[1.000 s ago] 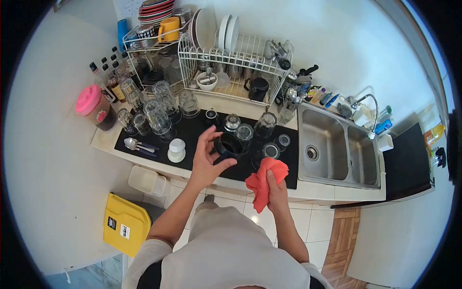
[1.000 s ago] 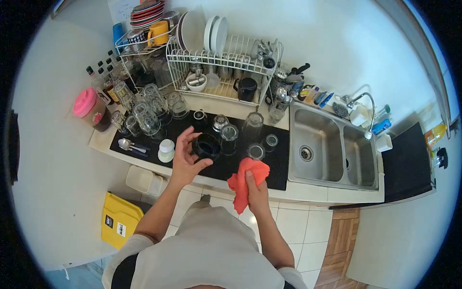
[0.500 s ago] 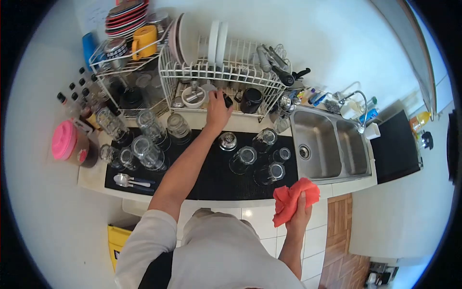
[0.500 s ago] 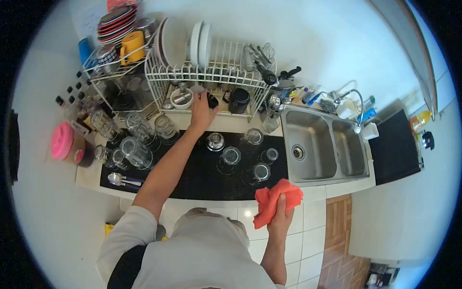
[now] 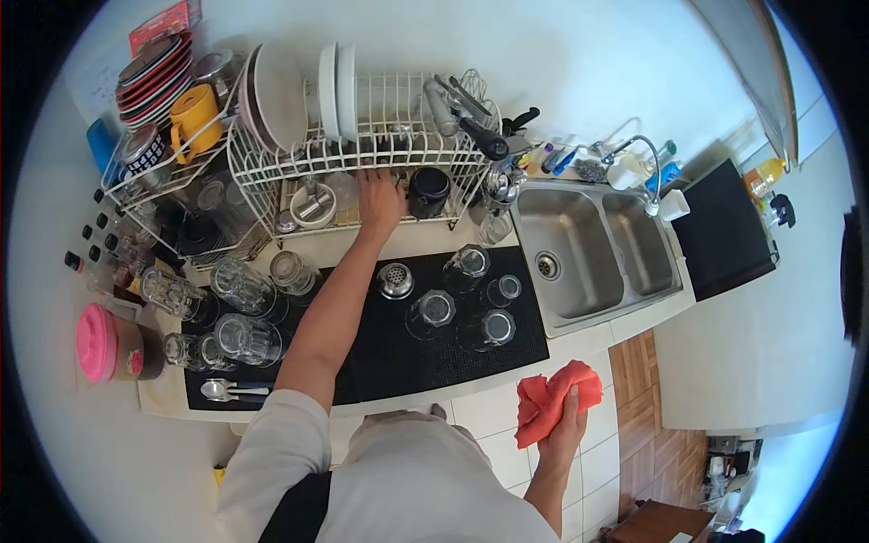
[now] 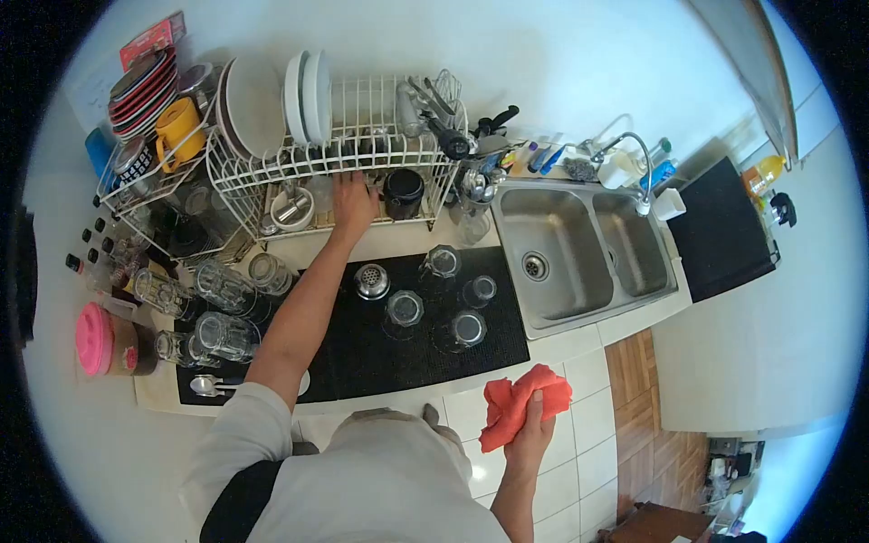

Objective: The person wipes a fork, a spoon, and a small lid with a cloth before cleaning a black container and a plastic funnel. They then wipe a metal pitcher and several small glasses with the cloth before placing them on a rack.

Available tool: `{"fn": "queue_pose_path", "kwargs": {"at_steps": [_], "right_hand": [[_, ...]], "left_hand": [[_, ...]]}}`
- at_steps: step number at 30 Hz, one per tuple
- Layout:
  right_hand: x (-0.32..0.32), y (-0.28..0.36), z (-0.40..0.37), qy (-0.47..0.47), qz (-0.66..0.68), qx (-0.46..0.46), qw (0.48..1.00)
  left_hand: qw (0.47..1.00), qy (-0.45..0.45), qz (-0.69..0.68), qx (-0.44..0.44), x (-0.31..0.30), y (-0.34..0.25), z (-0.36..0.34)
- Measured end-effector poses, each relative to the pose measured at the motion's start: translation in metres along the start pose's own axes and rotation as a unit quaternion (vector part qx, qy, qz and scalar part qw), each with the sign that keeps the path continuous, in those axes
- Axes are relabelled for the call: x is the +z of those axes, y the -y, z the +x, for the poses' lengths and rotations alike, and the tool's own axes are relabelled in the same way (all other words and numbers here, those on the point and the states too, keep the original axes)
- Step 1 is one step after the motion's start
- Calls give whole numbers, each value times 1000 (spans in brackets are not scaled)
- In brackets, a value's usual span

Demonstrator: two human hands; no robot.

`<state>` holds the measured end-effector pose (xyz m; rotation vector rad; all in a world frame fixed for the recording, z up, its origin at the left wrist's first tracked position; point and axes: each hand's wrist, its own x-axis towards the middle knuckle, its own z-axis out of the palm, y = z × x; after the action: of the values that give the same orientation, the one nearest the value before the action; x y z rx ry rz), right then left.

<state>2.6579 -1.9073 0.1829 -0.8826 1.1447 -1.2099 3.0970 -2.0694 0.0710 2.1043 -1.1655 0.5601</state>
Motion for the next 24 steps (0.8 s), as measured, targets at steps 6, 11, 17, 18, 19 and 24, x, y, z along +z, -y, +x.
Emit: {"fn": "queue_pose_path", "kwargs": {"at_steps": [6,11,17,18,19,24], "right_hand": [[1,5,6,5,-19,-17,1000],[1,5,6,31,-9,-5,999],[-4,8,-2,21,2,-15,1000],[-8,8,-2,23,3,-16,1000],[-14,7,-1,25,2,-17,1000],[-27,12,-4,8,14,-11,1000]], "left_hand": [[993,-66,98,6,-12,44,28],[994,31,45,-97,-8,65,33],[980,158,78,-95,-14,92,42],[981,155,40,-107,-5,102,45],[982,140,-30,-120,7,115,48],[989,36,-52,-134,-5,111,45]]}}
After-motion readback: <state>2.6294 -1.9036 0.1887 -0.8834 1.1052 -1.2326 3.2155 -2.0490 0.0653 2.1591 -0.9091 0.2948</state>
